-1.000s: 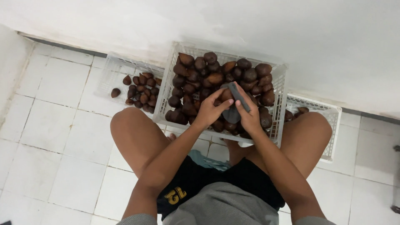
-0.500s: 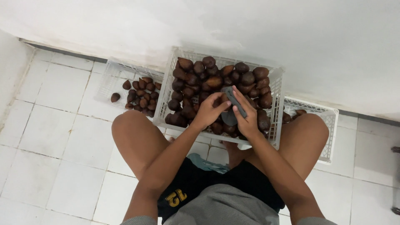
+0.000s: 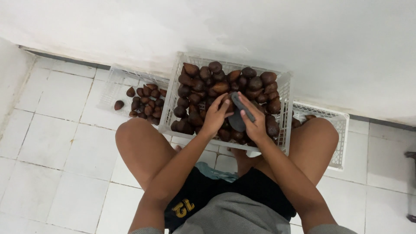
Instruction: Cleaning salak fruits by wiping them individually with a cloth while sitting on the floor.
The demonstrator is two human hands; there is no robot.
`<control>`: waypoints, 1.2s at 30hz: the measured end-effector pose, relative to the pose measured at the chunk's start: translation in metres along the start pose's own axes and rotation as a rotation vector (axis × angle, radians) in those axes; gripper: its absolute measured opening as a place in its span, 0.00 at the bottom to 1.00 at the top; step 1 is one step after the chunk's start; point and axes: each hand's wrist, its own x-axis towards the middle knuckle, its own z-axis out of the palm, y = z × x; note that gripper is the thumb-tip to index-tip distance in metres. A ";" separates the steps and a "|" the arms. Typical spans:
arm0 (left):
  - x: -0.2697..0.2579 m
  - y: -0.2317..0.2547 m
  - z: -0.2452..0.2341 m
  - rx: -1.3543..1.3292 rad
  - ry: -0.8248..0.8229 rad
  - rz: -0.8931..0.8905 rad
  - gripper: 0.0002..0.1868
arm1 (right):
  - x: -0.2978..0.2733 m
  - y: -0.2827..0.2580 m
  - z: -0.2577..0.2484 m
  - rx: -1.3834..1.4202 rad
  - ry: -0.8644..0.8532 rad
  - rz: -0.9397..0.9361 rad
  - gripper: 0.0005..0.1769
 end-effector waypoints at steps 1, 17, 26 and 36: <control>0.001 -0.001 -0.003 0.000 0.000 0.003 0.29 | 0.001 -0.003 0.001 0.000 -0.001 -0.003 0.21; 0.010 -0.016 -0.007 0.176 -0.005 0.037 0.35 | 0.001 -0.008 -0.001 -0.061 0.030 -0.054 0.22; -0.011 0.004 -0.002 0.386 -0.060 0.035 0.40 | -0.003 0.010 -0.003 -0.059 -0.012 -0.018 0.23; 0.007 -0.009 -0.013 0.313 -0.046 0.052 0.29 | 0.000 -0.018 0.004 -0.096 -0.025 -0.143 0.24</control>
